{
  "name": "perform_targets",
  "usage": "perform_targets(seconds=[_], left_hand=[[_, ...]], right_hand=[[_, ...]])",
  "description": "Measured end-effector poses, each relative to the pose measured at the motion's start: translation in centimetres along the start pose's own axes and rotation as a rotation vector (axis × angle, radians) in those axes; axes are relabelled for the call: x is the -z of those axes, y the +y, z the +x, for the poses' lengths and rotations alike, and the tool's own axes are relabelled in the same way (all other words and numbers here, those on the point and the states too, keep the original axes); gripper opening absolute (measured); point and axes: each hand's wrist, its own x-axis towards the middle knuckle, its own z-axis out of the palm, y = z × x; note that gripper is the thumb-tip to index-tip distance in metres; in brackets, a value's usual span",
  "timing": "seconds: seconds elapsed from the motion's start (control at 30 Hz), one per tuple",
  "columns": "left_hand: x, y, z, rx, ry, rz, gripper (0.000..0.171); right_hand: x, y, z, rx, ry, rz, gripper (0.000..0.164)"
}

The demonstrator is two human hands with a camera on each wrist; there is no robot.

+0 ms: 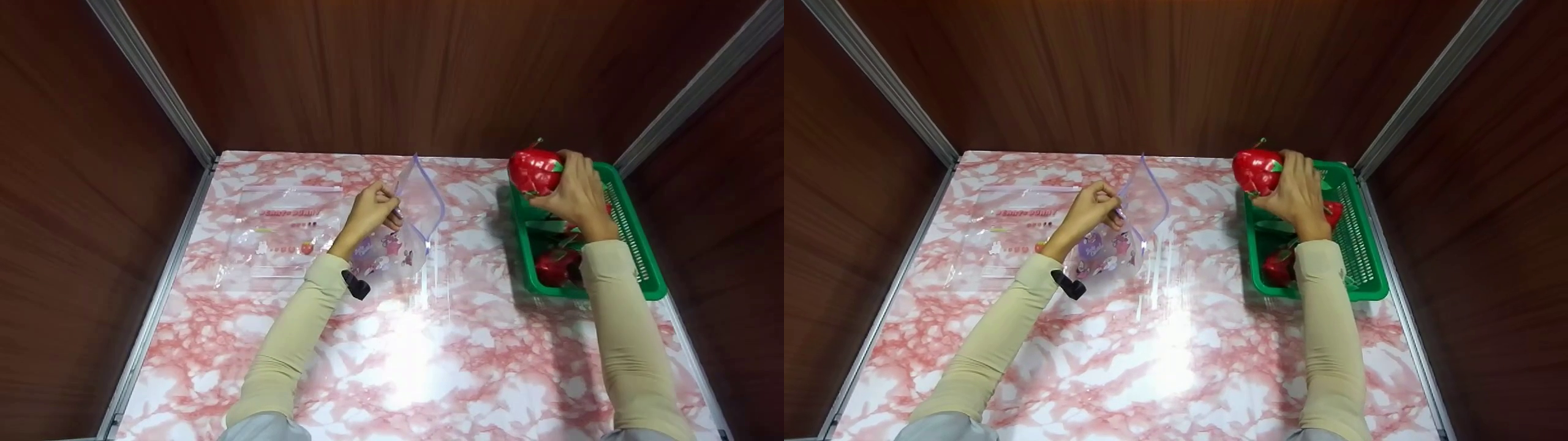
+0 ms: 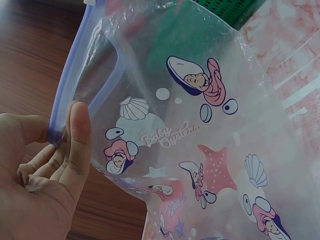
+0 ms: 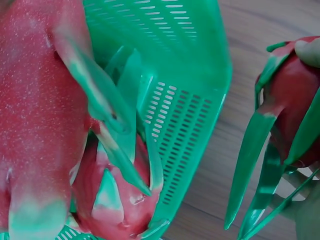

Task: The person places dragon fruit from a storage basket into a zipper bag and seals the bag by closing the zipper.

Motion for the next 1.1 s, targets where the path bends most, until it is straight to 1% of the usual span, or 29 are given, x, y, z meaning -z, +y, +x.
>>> perform_targets(seconds=[0.2,0.47,0.67,0.87,1.1], left_hand=[[-0.1,0.1,0.0,-0.004,-0.002,0.002,0.005],[-0.1,0.2,0.1,0.001,-0.001,0.002,0.005],[-0.1,0.3,0.2,0.0,0.0,0.01,0.005],[-0.1,0.3,0.1,-0.012,-0.002,0.006,0.004],[-0.1,0.4,0.2,-0.022,-0.003,0.021,0.005]], right_hand=[[0.1,-0.8,0.0,0.023,-0.01,-0.018,0.106],[-0.1,-1.4,0.0,0.125,0.011,-0.08,0.103],[-0.2,-2.0,0.0,0.169,0.024,-0.081,0.102],[-0.2,-2.7,0.0,0.199,0.044,-0.068,0.097],[-0.2,-3.4,0.0,0.231,0.045,-0.074,0.096]])
